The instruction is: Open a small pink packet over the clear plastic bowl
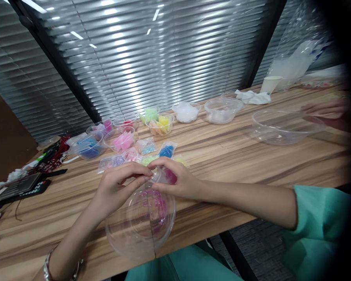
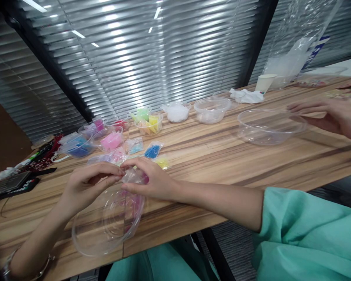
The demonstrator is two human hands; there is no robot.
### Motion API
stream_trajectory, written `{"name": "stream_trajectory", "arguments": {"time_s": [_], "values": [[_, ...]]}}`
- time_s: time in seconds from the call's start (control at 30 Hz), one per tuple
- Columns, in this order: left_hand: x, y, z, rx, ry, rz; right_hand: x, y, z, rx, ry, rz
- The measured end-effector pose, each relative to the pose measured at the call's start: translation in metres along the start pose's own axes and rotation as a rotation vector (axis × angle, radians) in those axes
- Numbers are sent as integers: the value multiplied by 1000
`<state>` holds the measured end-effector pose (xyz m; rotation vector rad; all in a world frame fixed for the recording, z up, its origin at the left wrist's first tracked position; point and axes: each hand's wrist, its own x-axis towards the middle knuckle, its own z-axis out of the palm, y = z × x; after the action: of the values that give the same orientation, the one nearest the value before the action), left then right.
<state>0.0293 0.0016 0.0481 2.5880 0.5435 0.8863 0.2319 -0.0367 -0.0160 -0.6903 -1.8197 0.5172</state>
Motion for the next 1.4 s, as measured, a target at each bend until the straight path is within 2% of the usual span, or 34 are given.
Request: {"name": "stream_trajectory", "arguments": {"time_s": [0.43, 0.77, 1.4], "values": [[3, 3, 0, -2, 0, 53, 0, -1, -1, 8, -20, 18], [0, -5, 1, -49, -10, 121, 1, -1, 0, -6, -4, -9], [1, -3, 1, -29, 23, 123, 0, 0, 0, 6, -13, -12]]}}
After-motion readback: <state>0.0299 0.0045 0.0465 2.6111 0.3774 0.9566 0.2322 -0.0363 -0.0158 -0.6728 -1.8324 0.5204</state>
